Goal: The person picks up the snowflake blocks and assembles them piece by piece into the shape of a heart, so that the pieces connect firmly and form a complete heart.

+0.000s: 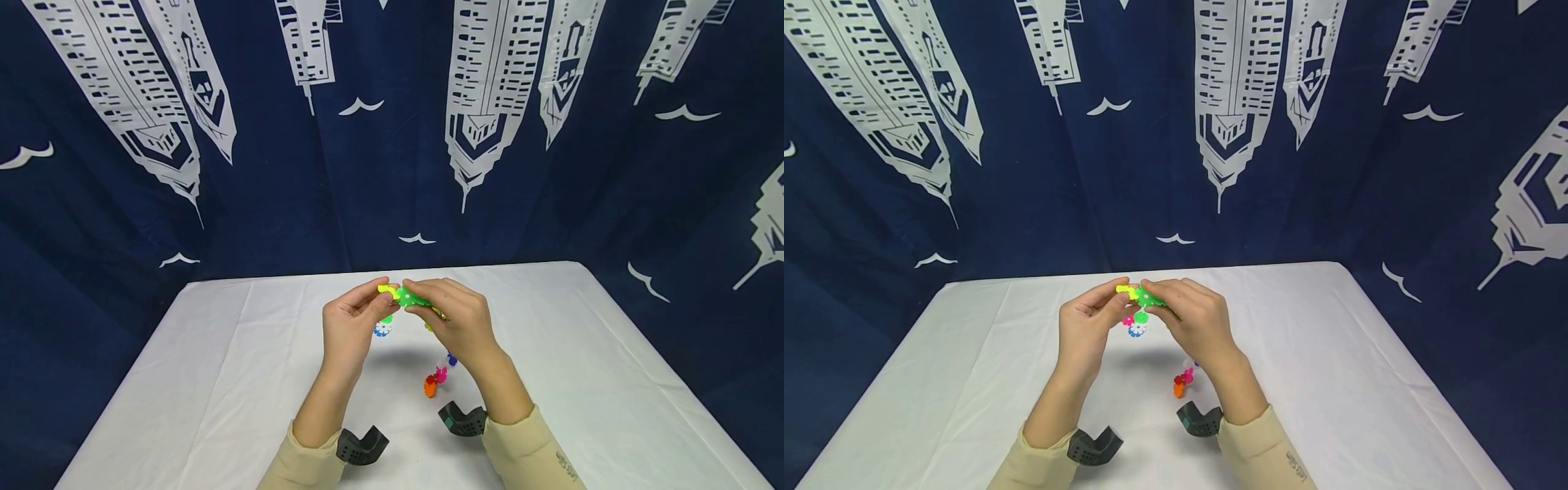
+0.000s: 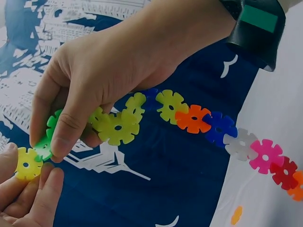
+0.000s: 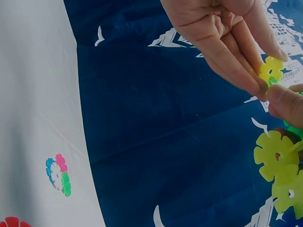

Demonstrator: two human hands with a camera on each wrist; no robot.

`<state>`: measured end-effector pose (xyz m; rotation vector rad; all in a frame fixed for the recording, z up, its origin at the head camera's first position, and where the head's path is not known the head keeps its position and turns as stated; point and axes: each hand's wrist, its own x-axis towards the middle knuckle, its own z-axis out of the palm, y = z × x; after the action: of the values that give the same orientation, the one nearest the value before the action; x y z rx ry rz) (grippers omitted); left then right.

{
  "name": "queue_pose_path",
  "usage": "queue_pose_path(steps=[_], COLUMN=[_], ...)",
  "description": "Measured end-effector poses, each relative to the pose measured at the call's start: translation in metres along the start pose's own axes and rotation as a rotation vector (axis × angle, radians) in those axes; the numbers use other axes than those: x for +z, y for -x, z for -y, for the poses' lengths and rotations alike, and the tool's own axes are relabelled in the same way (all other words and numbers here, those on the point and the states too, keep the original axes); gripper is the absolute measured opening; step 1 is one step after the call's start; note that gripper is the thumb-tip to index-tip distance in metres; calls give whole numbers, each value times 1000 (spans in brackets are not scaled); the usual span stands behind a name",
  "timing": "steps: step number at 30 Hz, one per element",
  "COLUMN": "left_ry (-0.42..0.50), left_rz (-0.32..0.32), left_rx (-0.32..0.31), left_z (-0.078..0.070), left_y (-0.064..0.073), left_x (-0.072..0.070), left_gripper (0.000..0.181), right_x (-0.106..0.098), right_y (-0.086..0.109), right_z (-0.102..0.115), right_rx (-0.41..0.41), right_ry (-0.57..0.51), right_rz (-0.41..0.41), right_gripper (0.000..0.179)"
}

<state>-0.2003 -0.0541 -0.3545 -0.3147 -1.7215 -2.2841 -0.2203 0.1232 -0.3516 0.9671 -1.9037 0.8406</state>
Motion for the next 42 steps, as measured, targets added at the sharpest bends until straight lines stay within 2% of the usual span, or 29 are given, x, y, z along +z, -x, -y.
queue_pose_path(steps=[7,12,19,25,33,39,42], left_ry=[97,172,241,264,255,258,249], left_rz=[-24,-40,-47,-49,-115,-121,-104], left_rx=[-36,-57,-48,-54,-87,-82,-82], left_z=[1,0,-1,1,2,4,5], left_y=[-1,-1,0,1,4,5,5], left_x=[3,2,6,6,12,14,14], left_gripper=[26,25,26,25,29,29,29], right_x=[3,3,1,2,6,7,7], right_y=[-1,-3,-5,-4,-3,-2,-1], right_z=[3,4,2,3,7,6,4], right_rx=[-4,8,17,18,9,-3,-22], right_ry=[-28,-22,-2,4,37,36,35], right_rz=[-28,-19,-2,-6,-52,-79,-101], right_gripper=[44,46,44,43,43,42,43])
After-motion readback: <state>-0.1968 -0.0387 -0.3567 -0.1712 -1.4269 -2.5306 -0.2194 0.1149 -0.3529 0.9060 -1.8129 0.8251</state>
